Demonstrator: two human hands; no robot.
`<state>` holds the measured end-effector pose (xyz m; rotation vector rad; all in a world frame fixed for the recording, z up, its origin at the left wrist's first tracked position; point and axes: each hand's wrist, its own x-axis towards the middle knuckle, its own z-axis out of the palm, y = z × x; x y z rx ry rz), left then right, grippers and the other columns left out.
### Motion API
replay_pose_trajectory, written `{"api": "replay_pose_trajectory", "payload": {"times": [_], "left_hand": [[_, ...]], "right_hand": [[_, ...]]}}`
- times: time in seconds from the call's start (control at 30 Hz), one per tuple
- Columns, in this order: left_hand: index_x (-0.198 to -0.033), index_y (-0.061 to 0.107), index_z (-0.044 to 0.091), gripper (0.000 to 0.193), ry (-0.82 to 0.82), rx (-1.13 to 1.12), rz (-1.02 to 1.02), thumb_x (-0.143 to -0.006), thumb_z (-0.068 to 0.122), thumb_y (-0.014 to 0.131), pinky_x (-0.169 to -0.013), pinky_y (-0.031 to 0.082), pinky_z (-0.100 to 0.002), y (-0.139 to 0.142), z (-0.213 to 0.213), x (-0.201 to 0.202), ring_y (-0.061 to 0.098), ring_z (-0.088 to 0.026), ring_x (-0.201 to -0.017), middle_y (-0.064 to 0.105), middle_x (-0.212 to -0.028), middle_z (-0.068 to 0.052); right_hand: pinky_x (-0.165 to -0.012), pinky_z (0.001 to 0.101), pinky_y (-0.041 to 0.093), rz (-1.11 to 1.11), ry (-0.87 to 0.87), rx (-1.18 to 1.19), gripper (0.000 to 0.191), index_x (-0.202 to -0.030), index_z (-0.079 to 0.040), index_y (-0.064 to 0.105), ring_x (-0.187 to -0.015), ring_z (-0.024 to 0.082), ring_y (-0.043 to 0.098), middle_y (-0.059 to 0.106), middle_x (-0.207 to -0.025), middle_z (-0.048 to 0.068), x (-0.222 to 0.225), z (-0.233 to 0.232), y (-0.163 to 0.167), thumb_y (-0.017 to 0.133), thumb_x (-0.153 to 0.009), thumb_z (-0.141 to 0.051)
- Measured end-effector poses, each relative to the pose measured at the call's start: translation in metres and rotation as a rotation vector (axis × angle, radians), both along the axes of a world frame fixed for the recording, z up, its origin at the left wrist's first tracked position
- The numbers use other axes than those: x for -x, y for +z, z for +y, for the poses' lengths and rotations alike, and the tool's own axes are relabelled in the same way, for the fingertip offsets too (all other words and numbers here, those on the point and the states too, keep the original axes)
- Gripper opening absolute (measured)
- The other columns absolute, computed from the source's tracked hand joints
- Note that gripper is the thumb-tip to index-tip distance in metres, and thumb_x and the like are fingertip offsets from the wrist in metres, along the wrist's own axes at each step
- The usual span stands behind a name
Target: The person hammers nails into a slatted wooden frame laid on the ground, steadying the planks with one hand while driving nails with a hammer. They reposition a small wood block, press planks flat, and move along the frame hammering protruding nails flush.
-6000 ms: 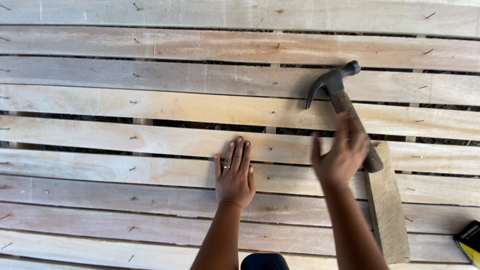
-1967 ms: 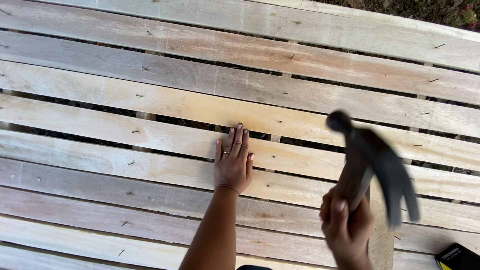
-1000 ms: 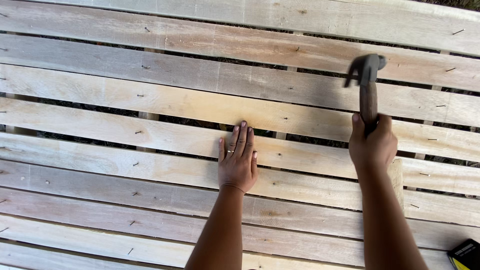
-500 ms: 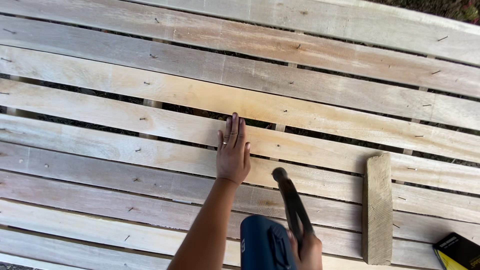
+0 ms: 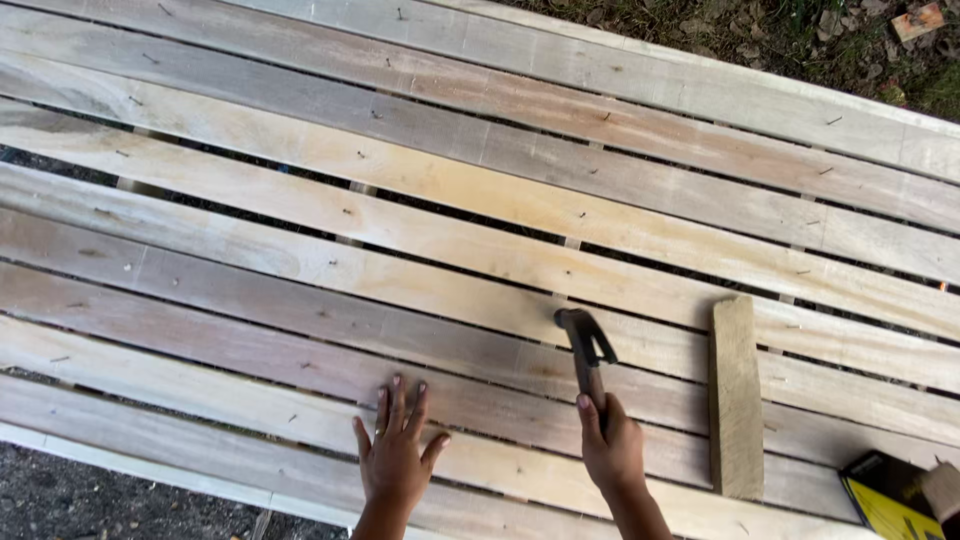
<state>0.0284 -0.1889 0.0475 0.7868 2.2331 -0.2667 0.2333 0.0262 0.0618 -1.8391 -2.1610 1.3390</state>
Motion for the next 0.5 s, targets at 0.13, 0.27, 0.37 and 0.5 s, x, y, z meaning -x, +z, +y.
{"api": "replay_pose_trajectory", "payload": {"times": [0.13,0.27,0.37,0.5], "left_hand": [[-0.158,0.016,0.04,0.087,0.019,-0.101,0.067,-0.087,0.066,0.06,-0.121,0.011,-0.064,0.008,0.014,0.006,0.012,-0.025,-0.156,0.004,-0.17,0.001],[-0.159,0.018,0.039,0.09,0.017,-0.11,0.023,-0.087,0.058,0.068,-0.123,0.007,-0.061,0.02,0.02,0.014,0.014,-0.024,-0.157,0.004,-0.171,0.001],[-0.16,0.015,0.038,0.097,-0.029,-0.062,-0.028,-0.086,0.053,0.074,-0.125,0.004,-0.061,0.031,0.024,0.018,0.014,-0.023,-0.157,0.002,-0.172,0.0],[-0.162,0.009,0.039,0.109,-0.056,0.006,-0.078,-0.081,0.043,0.082,-0.126,0.003,-0.058,0.042,0.029,0.026,0.01,-0.02,-0.158,0.0,-0.173,0.002]], "right_hand": [[-0.044,0.0299,0.04,0.464,-0.135,-0.052,0.033,-0.11,0.002,0.059,-0.048,0.01,0.047,0.054,-0.059,0.006,-0.012,-0.032,0.016,0.055,-0.101,-0.03],[-0.045,0.0257,0.037,0.662,-0.152,-0.051,0.042,-0.128,0.001,0.059,-0.051,0.007,0.045,0.052,-0.061,0.003,-0.011,-0.069,0.022,0.055,-0.1,-0.03],[-0.048,0.0267,0.042,-0.044,-0.19,0.137,0.04,-0.093,0.004,0.064,-0.05,0.01,0.05,0.058,-0.058,0.004,0.003,-0.067,0.021,0.057,-0.102,-0.035],[-0.045,0.0301,0.039,0.344,-0.336,0.127,0.042,-0.093,0.003,0.058,-0.049,0.013,0.047,0.051,-0.058,0.004,0.002,-0.066,0.032,0.053,-0.104,-0.037]]}}
